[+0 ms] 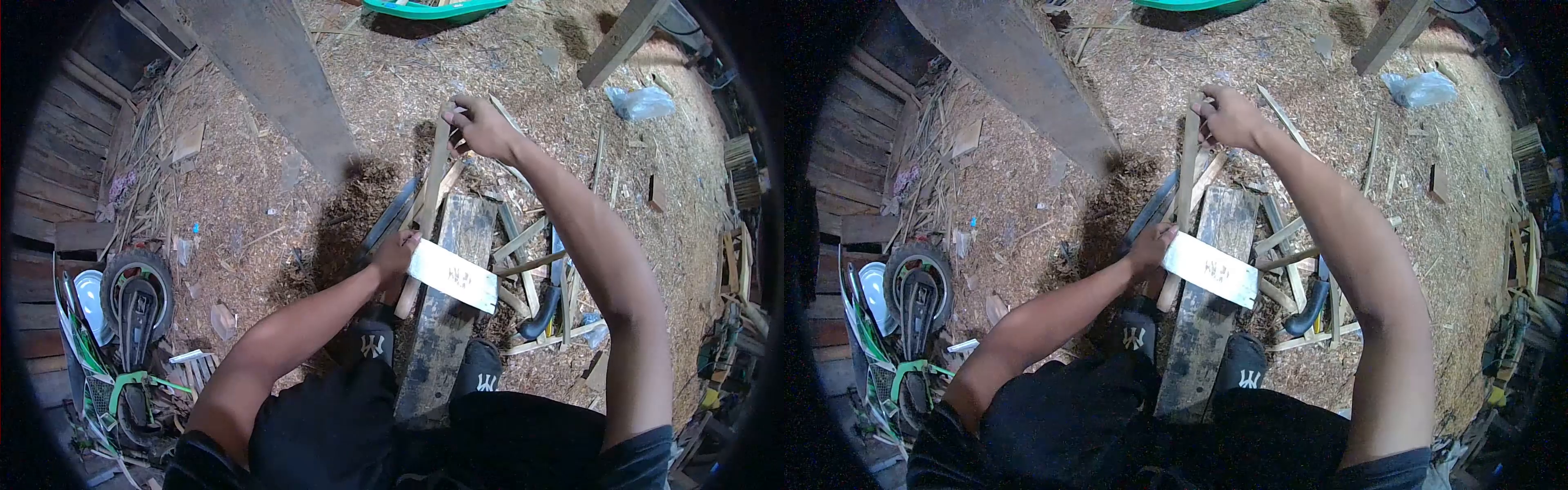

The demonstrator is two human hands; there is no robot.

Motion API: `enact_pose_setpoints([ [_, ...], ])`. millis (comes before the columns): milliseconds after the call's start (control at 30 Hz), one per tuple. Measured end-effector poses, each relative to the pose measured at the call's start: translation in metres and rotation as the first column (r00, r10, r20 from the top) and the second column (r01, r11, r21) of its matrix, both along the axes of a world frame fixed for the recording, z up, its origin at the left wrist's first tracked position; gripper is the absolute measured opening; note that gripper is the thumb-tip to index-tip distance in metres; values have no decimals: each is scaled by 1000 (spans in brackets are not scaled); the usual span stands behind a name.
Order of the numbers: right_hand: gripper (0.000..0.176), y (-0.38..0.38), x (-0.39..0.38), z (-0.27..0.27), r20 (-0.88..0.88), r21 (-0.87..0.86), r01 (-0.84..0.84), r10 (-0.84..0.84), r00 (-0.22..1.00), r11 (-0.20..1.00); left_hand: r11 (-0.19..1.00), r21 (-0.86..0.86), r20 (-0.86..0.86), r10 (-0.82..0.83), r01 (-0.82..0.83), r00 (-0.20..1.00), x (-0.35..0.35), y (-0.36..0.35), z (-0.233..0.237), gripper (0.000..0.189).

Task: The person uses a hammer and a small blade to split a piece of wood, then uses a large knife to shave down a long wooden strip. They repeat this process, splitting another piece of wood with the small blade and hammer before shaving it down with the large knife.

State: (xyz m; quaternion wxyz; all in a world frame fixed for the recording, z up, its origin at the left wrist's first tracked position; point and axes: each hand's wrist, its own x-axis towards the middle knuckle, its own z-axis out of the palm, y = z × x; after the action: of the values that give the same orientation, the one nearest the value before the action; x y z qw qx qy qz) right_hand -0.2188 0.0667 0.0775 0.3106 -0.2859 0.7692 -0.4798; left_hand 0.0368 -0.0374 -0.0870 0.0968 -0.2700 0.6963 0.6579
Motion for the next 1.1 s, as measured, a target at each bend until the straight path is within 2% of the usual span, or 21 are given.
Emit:
enact_pose_setpoints([
  [33,23,-1,0,0,3,9,7,-7,1000,1000,1000,-2,0,0,0,1000,1,1,3,35],
  [100,23,-2,-2,-4,5,17,14,-14,1000,1000,991,124,-35,51,-46,998,2,4,10,35],
  [133,23,-2,-5,-8,-37,13,16,-16,999,1000,991,123,-37,52,-47,998,1,4,15,35],
  [200,23,-2,-5,-6,-78,7,15,-14,997,1000,998,-63,-2,-10,10,1000,0,4,22,36],
  [300,26,5,4,6,3,32,21,-21,1000,999,999,-13,-57,34,-35,998,1,5,6,38],
  [400,30,23,10,12,-93,9,65,-64,994,998,992,87,-58,101,-95,993,0,3,-14,37],
  [467,30,44,31,28,-161,-92,151,-164,973,984,996,9,-103,94,-94,990,-4,1,-14,37],
  [500,29,57,46,37,-252,-60,140,-150,956,988,994,-69,-139,78,-89,987,-6,-2,-13,37],
  [533,29,72,64,42,-340,-26,131,-132,931,991,993,-67,-142,88,-99,986,-8,-5,-13,37],
  [600,30,102,100,33,-378,66,115,-82,922,991,973,-227,-33,27,-34,999,-16,-9,-13,39],
  [633,31,116,120,31,-378,193,159,-76,923,968,971,-221,7,94,-90,996,-16,-4,3,37],
  [667,32,132,140,30,-378,316,204,-74,923,927,972,-216,5,93,-90,996,-17,-3,-5,37],
  [733,27,165,176,-17,-254,160,451,-405,878,878,982,-72,83,178,-172,981,-21,-3,-26,33],
  [800,30,185,202,-37,-363,119,643,-570,737,757,985,-52,78,171,-167,982,-22,-2,-18,31],
  [833,27,203,208,-72,-376,26,682,-625,684,731,980,-39,65,197,-195,978,-22,-1,-26,31],
  [867,27,205,206,-93,-376,23,690,-634,676,723,974,-27,53,226,-224,973,-23,0,-30,30],
  [933,32,203,208,-102,-89,8,757,-754,651,653,974,-35,67,224,-222,972,-22,5,-9,31],
  [967,40,200,201,-92,32,96,759,-764,644,644,979,-37,90,205,-202,975,-22,5,-3,31],
  [1000,45,207,187,-117,-138,5,745,-738,661,667,983,-38,108,185,-182,977,-24,5,0,31],
  [1033,46,206,173,-124,-106,-48,725,-725,680,687,982,2,91,186,-187,978,-26,2,-27,32],
  [1100,46,201,144,-124,-69,-106,709,-716,695,698,986,-31,95,168,-166,981,-29,-2,-38,32],
])
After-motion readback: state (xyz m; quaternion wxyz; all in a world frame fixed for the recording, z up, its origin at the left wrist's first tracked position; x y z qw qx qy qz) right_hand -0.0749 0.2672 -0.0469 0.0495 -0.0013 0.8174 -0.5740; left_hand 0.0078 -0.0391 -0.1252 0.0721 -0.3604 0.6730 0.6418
